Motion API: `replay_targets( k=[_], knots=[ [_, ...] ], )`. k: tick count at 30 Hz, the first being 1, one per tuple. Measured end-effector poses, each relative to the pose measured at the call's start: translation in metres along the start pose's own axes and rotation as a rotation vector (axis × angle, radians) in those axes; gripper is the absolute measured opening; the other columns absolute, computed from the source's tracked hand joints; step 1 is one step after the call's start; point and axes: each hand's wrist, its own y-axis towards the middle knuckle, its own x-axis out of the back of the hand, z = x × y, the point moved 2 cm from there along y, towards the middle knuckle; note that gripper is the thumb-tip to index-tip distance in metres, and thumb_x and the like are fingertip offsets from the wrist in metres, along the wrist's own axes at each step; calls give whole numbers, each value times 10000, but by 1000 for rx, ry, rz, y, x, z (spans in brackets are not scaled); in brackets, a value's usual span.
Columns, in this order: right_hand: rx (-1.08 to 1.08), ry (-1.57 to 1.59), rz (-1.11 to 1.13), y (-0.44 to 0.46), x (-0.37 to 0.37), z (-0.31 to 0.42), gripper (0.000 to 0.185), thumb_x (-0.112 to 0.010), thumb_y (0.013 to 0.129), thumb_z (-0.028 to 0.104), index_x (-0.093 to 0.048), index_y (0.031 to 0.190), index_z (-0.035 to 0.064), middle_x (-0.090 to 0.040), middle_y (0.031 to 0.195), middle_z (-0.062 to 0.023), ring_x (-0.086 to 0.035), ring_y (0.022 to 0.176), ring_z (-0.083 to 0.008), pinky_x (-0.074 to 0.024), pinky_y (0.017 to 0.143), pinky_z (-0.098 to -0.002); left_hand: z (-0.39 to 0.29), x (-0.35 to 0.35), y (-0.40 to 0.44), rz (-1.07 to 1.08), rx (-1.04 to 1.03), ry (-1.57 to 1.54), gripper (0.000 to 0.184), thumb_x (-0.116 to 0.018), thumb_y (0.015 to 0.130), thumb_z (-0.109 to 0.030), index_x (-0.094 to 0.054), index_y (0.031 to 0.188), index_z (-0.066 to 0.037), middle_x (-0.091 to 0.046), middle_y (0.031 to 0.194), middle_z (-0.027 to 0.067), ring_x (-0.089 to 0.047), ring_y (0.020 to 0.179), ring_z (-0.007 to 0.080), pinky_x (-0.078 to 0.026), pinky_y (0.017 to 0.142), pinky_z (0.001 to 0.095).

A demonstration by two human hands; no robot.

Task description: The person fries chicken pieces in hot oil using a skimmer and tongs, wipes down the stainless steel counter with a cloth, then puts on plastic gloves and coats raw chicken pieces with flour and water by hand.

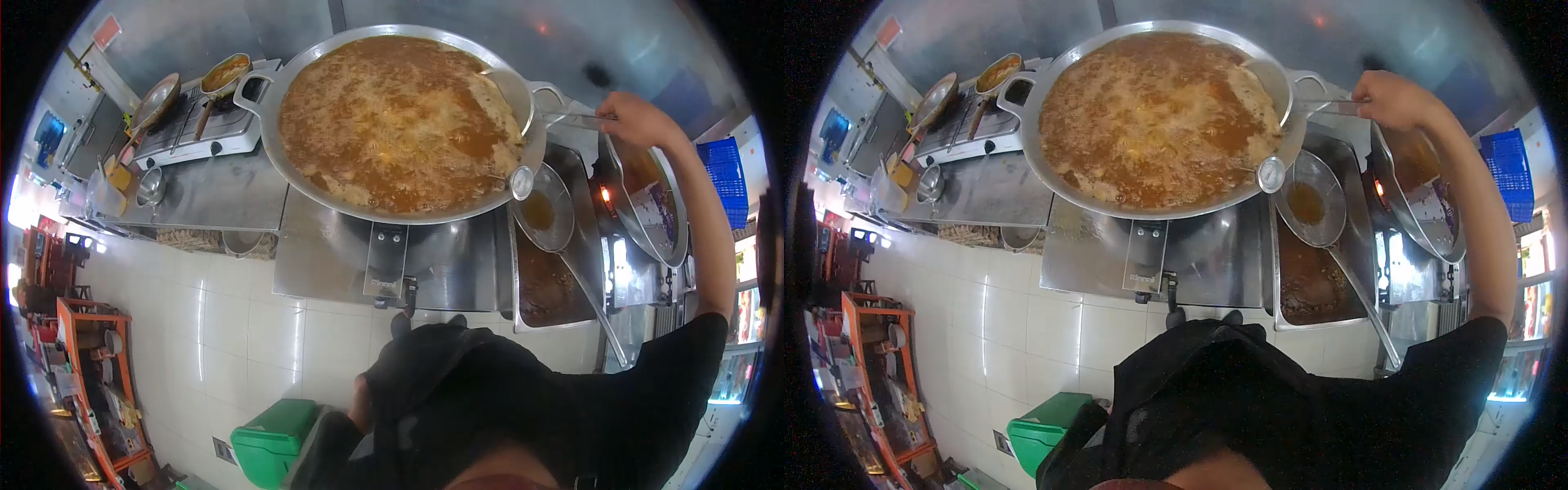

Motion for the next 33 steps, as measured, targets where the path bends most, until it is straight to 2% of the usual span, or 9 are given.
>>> replay_targets(
  k=[1, 3, 5, 8, 14, 18, 27, 29, 33],
  knots=[
    [5, 3, -2, 9, -4, -3, 271, -579, 796, 167, -619, 999, -8, -618, 908, -187, -637, 821, -263, -504, 694, -364, 1, 1, 0, -3, 0, -5, 325, -594, 812, -280, -593, 952, 13, -623, 744, 106, -587, 632, 191, -457, 553, 339],
    [-204, 379, 471, 28, -12, 5, 299, -610, 796, 202, -609, 994, -23, -620, 818, -141, -632, 671, -205, -499, 606, -329, 3, -3, -1, -3, 5, -11, 325, -594, 812, -281, -593, 951, 13, -623, 743, 105, -586, 632, 191, -457, 553, 339],
    [-209, 542, 373, 36, -32, 23, 255, -590, 807, 179, -611, 952, -29, -584, 680, -80, -565, 527, -147, -459, 496, -296, 4, -9, -2, -7, 12, -19, 325, -595, 812, -281, -593, 949, 14, -622, 742, 105, -586, 632, 190, -457, 553, 339],
    [-234, 780, 486, 64, -60, 33, 206, -592, 797, 146, -623, 918, -18, -545, 607, -36, -501, 477, -109, -396, 437, -259, 13, -8, -7, -18, 19, -30, 325, -595, 811, -281, -594, 947, 14, -622, 741, 105, -586, 631, 190, -456, 553, 339],
    [-284, 1109, 387, 103, -90, 67, 152, -563, 817, 107, -630, 889, -9, -499, 565, -1, -407, 414, -75, -311, 390, -243, 22, -10, -12, -22, 33, -25, 325, -596, 810, -281, -594, 942, 15, -622, 739, 104, -585, 630, 189, -456, 553, 339],
    [-337, 1176, 311, 123, -84, 86, 125, -545, 833, 112, -616, 826, 10, -493, 568, 8, -368, 404, -61, -276, 380, -236, 21, -7, -9, -25, 24, -32, 324, -597, 810, -282, -595, 939, 16, -621, 737, 104, -584, 629, 189, -455, 553, 339],
    [-419, 1195, 210, 91, -49, 64, 185, -541, 868, 144, -619, 983, 22, -438, 577, 73, -310, 426, 3, -237, 377, -176, 9, -5, 4, -9, -11, -22, 324, -599, 808, -282, -596, 932, 17, -621, 734, 103, -582, 627, 188, -455, 553, 339],
    [-439, 1226, 185, 82, -46, 55, 113, -543, 851, 141, -590, 788, 60, -452, 570, 53, -321, 397, -28, -236, 374, -214, 5, -3, 1, -7, -10, -21, 324, -599, 808, -282, -596, 931, 17, -620, 733, 103, -582, 627, 188, -454, 553, 339],
    [-478, 1204, 136, 72, -47, 39, 97, -552, 849, 142, -601, 827, 61, -451, 576, 56, -302, 395, -16, -227, 373, -196, 4, 0, 6, 0, -13, -9, 324, -600, 807, -283, -596, 928, 18, -620, 731, 103, -581, 626, 187, -454, 553, 339]
  ],
)
